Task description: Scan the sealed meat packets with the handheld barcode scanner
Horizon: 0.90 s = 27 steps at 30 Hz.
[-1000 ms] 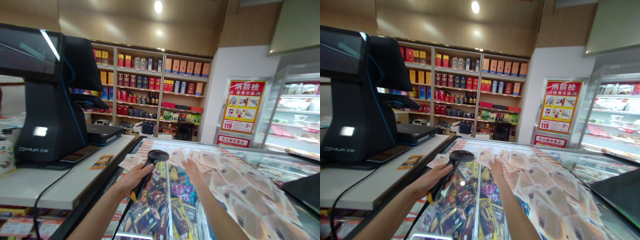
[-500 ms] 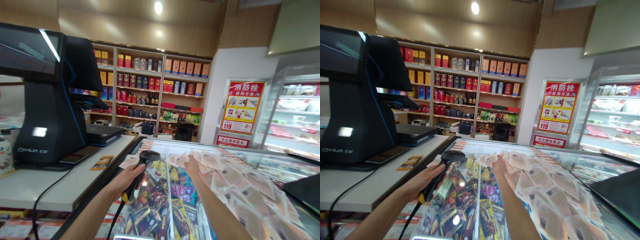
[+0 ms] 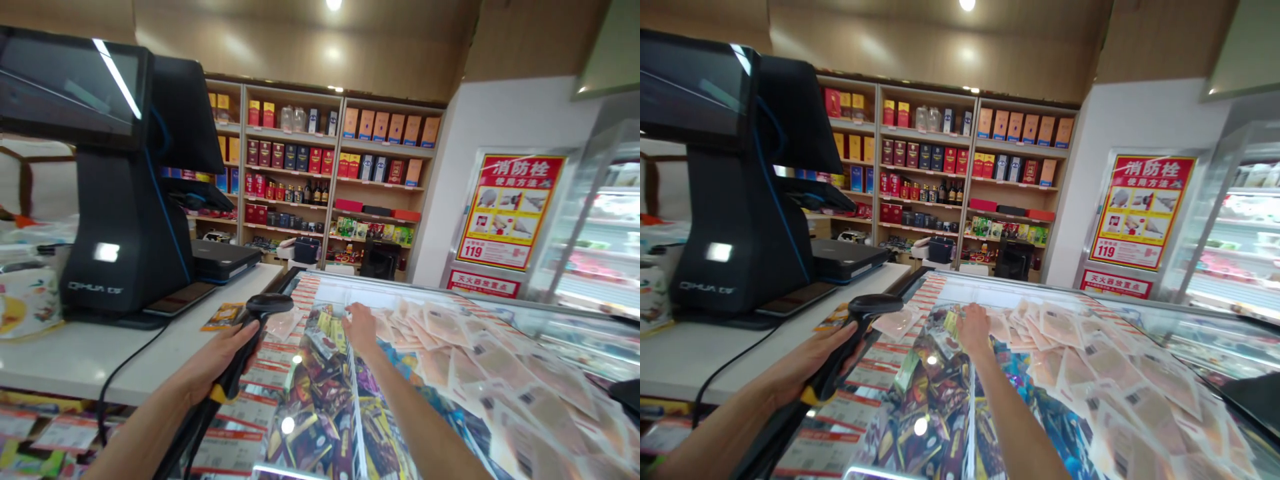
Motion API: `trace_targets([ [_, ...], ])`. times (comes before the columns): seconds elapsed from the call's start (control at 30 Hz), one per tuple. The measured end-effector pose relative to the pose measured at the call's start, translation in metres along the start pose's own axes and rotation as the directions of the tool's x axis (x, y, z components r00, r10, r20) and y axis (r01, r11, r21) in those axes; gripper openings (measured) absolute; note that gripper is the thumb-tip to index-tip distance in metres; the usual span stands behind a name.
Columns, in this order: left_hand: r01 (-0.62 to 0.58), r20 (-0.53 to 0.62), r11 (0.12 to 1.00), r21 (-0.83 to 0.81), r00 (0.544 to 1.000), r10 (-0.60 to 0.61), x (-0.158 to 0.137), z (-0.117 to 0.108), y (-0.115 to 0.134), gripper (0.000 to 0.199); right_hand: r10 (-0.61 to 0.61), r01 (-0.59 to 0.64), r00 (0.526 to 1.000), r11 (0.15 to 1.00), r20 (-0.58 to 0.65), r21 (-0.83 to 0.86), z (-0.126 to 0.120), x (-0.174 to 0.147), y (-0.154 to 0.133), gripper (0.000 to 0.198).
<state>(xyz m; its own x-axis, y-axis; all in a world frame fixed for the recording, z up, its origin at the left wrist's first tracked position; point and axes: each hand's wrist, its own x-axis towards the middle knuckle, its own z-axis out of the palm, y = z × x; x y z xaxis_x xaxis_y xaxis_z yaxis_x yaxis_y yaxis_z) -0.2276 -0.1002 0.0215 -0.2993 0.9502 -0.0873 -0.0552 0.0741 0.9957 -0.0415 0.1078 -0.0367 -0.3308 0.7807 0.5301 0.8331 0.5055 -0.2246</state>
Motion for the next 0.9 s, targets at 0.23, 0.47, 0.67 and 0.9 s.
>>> trace_targets([
  [0.23, 0.025, -0.112, 0.995, -0.096, 0.993, -0.036, -0.019, -0.025, 0.005, 0.031, -0.194, 0.135, 0.949, 0.963, 0.249, 0.234, 0.055, 0.021, -0.109, 0.053],
  [0.47, 0.018, -0.139, 0.995, -0.098, 0.99, -0.032, -0.017, -0.022, 0.001, 0.031, -0.26, 0.173, 0.862, 0.958, 0.435, 0.228, 0.079, 0.039, -0.119, 0.08],
  [0.67, 0.0, -0.063, 0.996, -0.09, 0.998, -0.006, -0.009, -0.005, 0.001, 0.034, -0.477, 0.361, 0.739, 0.876, 0.476, 0.318, 0.039, 0.015, -0.06, 0.078],
  [0.9, -0.012, 0.107, 0.998, -0.055, 0.994, 0.018, -0.004, 0.027, 0.004, 0.031, -0.223, 0.133, 0.874, 0.964, 0.432, 0.23, -0.001, -0.021, 0.003, 0.088],
])
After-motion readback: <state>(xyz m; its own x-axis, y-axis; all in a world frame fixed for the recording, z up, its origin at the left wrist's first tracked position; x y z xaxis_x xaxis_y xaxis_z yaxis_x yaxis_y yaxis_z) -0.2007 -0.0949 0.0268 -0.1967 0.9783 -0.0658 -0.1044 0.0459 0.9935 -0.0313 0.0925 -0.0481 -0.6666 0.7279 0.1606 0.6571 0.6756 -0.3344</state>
